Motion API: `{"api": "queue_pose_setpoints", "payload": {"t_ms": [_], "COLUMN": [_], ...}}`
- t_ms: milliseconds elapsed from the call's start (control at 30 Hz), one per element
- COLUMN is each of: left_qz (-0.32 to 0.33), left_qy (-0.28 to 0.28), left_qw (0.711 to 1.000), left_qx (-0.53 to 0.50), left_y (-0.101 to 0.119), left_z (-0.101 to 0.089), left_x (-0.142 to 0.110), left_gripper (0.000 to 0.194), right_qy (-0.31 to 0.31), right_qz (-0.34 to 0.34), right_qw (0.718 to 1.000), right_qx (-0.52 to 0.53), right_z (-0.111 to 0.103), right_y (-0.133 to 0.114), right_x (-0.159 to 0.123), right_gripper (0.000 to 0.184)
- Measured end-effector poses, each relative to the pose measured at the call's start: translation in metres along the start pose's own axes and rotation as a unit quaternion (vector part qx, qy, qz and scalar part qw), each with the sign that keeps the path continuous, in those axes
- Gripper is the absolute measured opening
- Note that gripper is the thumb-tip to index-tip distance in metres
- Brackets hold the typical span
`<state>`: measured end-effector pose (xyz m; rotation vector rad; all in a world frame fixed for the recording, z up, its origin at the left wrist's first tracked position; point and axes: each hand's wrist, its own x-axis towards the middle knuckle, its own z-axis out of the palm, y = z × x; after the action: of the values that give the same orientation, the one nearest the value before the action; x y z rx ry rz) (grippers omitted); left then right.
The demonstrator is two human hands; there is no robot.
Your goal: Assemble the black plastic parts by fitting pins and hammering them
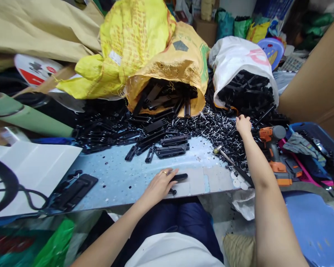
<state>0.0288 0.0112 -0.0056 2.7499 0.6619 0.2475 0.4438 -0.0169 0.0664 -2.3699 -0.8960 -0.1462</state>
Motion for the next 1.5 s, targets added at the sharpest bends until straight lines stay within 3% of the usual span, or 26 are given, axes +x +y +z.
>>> {"api": "queue_pose_setpoints", "payload": {"t_ms": [100, 167, 200, 267, 333, 367, 433, 500, 600, 700, 767, 833, 900, 1033, 1167, 1233, 1333, 1400, 1433, 1500], "left_qz": [0.017, 0.025, 0.026, 0.036, 0.059, 0.067, 0.074, 0.068, 0.039, 0.028, 0.032, 0.024, 0.017, 0.005, -0.007, -0.014, -0.056, -0.048, -0.034, -0.007], "left_qy": [0.083, 0.164, 0.204, 0.263, 0.278, 0.271, 0.230, 0.170, 0.040, -0.074, -0.099, -0.098, -0.079, -0.040, -0.095, -0.071, 0.061, 0.117, 0.119, 0.069], "left_qw": [0.996, 0.985, 0.977, 0.963, 0.955, 0.953, 0.956, 0.969, 0.993, 0.995, 0.992, 0.991, 0.985, 0.938, 0.901, 0.904, 0.921, 0.939, 0.951, 0.974], "left_qx": [-0.043, -0.053, -0.049, -0.049, -0.085, -0.114, -0.165, -0.168, -0.101, -0.063, -0.068, -0.092, -0.151, -0.344, -0.424, -0.421, -0.381, -0.321, -0.285, -0.215], "left_y": [0.003, 0.006, 0.008, 0.012, 0.019, 0.023, 0.032, 0.038, 0.033, 0.020, 0.015, 0.012, 0.011, 0.014, 0.021, 0.018, 0.003, -0.006, -0.008, -0.004], "left_z": [-0.007, -0.013, -0.015, -0.017, -0.017, -0.015, -0.010, -0.006, -0.001, 0.000, 0.000, -0.002, -0.004, -0.012, -0.029, -0.040, -0.055, -0.057, -0.054, -0.044], "left_x": [0.012, 0.029, 0.038, 0.054, 0.061, 0.061, 0.055, 0.045, 0.033, 0.028, 0.028, 0.027, 0.027, 0.028, 0.044, 0.058, 0.079, 0.084, 0.082, 0.072], "left_gripper": [0.047, 0.046, 0.044, 0.037, 0.029, 0.028, 0.026, 0.026, 0.031, 0.024, 0.026, 0.028, 0.032, 0.040, 0.028, 0.029, 0.037, 0.047, 0.053, 0.058], "right_qy": [-0.028, -0.087, -0.136, -0.273, -0.346, -0.345, -0.311, -0.290, -0.345, -0.429, -0.450, -0.446, -0.431, -0.416, -0.414, -0.408, -0.399, -0.395, -0.393, -0.399], "right_qz": [-0.036, -0.055, -0.060, -0.055, -0.063, -0.085, -0.150, -0.212, -0.279, -0.350, -0.389, -0.408, -0.403, -0.380, -0.368, -0.364, -0.364, -0.362, -0.362, -0.374], "right_qw": [0.998, 0.990, 0.979, 0.922, 0.852, 0.834, 0.828, 0.850, 0.876, 0.832, 0.796, 0.785, 0.793, 0.813, 0.823, 0.829, 0.828, 0.827, 0.827, 0.819], "right_qx": [0.046, 0.097, 0.139, 0.270, 0.387, 0.421, 0.441, 0.386, 0.191, -0.033, -0.110, -0.138, -0.149, -0.145, -0.124, -0.121, -0.150, -0.170, -0.174, -0.176], "right_z": [-0.018, -0.029, -0.034, -0.039, -0.036, -0.033, -0.024, -0.016, -0.013, -0.018, -0.021, -0.024, -0.025, -0.026, -0.030, -0.033, -0.037, -0.037, -0.036, -0.030], "right_y": [-0.029, -0.051, -0.062, -0.083, -0.099, -0.104, -0.110, -0.107, -0.092, -0.074, -0.067, -0.063, -0.060, -0.058, -0.056, -0.051, -0.039, -0.032, -0.031, -0.035], "right_x": [-0.042, -0.079, -0.097, -0.133, -0.164, -0.176, -0.195, -0.206, -0.214, -0.218, -0.220, -0.221, -0.220, -0.219, -0.219, -0.219, -0.220, -0.223, -0.225, -0.231], "right_gripper": [0.027, 0.036, 0.042, 0.049, 0.057, 0.059, 0.061, 0.057, 0.051, 0.036, 0.028, 0.027, 0.028, 0.031, 0.032, 0.035, 0.038, 0.039, 0.039, 0.039]}}
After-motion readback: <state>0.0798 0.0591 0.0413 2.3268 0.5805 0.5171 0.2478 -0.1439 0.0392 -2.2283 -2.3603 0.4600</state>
